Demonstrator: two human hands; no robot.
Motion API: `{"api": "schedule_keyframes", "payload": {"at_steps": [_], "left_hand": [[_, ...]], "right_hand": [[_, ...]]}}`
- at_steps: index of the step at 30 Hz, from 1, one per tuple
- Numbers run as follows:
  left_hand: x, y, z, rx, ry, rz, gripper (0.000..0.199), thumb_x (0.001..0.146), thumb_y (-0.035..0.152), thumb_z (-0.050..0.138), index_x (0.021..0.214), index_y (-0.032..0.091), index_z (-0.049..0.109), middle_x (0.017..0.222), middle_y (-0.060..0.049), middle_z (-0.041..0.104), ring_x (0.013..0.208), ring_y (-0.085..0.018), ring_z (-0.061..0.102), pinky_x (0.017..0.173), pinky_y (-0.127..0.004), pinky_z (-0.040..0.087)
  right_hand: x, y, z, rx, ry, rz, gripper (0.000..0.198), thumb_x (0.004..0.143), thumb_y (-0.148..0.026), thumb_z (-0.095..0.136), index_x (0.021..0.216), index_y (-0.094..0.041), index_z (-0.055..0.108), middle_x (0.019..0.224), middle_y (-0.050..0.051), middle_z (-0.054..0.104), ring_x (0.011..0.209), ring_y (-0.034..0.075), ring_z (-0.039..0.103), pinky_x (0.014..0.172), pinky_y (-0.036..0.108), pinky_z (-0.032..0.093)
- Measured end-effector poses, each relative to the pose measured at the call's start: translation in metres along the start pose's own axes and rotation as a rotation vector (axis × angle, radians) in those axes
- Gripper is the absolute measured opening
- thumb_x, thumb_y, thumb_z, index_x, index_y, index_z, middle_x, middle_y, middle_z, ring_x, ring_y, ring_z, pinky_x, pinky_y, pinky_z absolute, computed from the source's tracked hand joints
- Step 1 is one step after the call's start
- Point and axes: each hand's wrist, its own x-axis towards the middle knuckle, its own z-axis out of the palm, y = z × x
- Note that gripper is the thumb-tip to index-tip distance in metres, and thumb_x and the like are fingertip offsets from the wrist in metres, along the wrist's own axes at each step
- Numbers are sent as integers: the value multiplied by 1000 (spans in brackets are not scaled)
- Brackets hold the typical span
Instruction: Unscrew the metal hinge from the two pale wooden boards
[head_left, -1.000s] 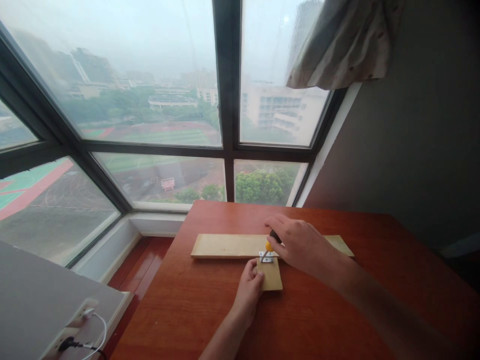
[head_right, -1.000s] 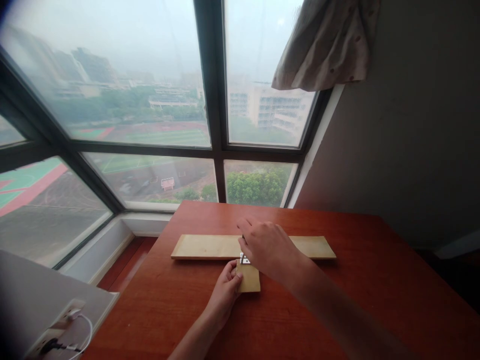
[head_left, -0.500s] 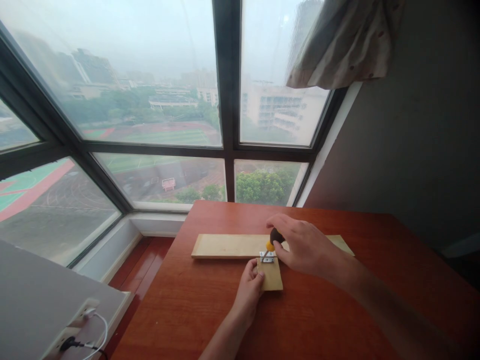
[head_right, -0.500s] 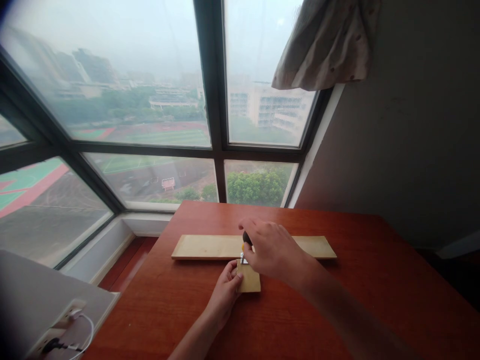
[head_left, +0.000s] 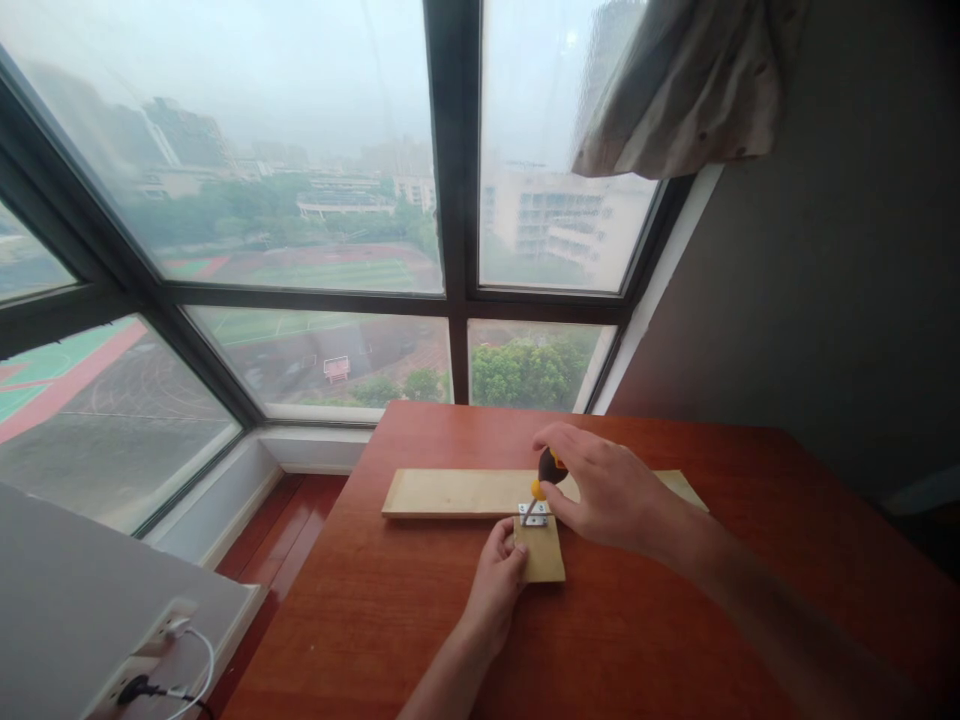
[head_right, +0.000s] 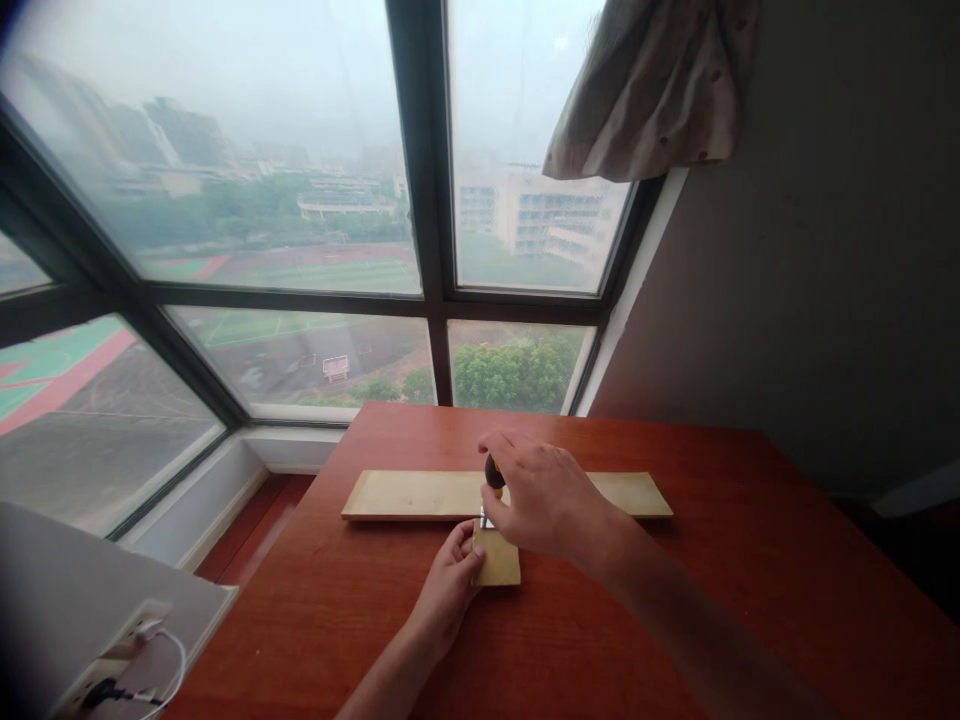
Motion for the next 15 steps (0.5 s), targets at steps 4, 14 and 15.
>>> {"api": "schedule_keyframes", "payload": {"at_steps": [4,14,15], "left_hand": [[-1,1,1,5,3,-1,48,64,30,75,106,20,54,94,-6,69,76,-19,65,67,-26,47],[-1,1,1,-11,3,4,48,65,29,75,106,19,52,96,-7,69,78,-19,65,68,-25,47],[-1,1,1,-12,1,5,47,65,28,75,106,19,52,96,-8,69,78,-19,65,68,-25,47]], "right_hand": [[2,0,4,-93,29,90,21,91,-36,45,96,-21,60,92,4,67,83,19,62,68,28,40],[1,1,2,-85,26,92,24,88,-36,48,105,-22,59,104,5,67,91,21,63,73,30,41],[2,0,3,-106,30,114,25,90,-37,45,103,-22,60,101,6,68,90,21,63,72,30,41]]}}
